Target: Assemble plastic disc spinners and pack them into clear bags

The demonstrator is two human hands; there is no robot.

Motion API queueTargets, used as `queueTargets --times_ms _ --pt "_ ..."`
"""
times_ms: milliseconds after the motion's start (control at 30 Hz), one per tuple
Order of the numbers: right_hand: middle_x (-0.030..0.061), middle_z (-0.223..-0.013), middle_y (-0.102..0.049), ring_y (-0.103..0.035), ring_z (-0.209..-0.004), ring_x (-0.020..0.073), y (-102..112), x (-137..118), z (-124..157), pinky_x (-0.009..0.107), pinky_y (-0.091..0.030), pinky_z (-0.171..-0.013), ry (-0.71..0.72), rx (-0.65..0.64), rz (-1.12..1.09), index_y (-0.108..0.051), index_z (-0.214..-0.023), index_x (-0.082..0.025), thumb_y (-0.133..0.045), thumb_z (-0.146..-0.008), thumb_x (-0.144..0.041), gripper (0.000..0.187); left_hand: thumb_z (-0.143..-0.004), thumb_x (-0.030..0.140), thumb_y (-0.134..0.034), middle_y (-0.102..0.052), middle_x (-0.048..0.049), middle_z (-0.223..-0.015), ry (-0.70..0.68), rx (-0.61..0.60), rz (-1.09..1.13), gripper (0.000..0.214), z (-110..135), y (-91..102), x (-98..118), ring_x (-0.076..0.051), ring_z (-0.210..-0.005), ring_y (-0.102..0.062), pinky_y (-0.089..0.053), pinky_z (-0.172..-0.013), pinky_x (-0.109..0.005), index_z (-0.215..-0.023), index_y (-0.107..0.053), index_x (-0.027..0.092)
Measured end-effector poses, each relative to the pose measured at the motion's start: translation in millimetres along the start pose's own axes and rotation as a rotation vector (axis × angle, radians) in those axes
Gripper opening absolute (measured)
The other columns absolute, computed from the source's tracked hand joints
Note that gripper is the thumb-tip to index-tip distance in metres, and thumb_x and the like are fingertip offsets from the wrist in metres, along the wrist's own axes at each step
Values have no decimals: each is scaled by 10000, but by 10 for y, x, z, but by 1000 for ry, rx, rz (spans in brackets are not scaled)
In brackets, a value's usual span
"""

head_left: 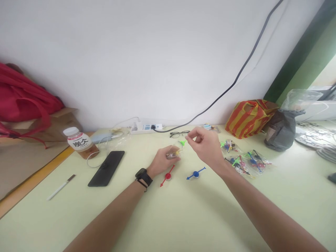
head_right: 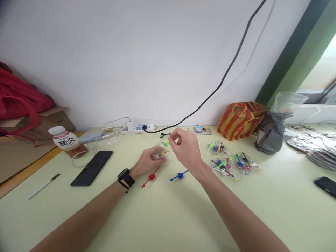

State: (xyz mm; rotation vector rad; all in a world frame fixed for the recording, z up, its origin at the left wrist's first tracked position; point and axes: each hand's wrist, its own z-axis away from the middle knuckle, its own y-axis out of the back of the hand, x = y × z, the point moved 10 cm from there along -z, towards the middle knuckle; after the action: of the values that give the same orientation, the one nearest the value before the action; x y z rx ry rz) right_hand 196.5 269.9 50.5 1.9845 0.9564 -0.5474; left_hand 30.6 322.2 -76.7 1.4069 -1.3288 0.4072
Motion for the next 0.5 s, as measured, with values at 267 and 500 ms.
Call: queueTargets --times_ms 267,500 --pt "53 -834 -765 -607 -609 166 -283 181 50 283 -445 -572 -144 -130 -143 -697 -822 -199 -689 -849 -314 118 -840 411 -759 -703 -9 -851 -8 31 -52 279 10 26 7 -185 -754 -606 -499 -682 -293 -991 -696 185" --pt "44 -842 -734 -520 -509 134 -60 187 12 303 -416 -611 -23 55 72 -663 -931 -209 -553 -977 -402 227 -787 396 -839 -758 -62 -1037 82 26 245 372 -30 28 -69 -246 -965 -704 -561 -833 -334 -1066 -711 186"
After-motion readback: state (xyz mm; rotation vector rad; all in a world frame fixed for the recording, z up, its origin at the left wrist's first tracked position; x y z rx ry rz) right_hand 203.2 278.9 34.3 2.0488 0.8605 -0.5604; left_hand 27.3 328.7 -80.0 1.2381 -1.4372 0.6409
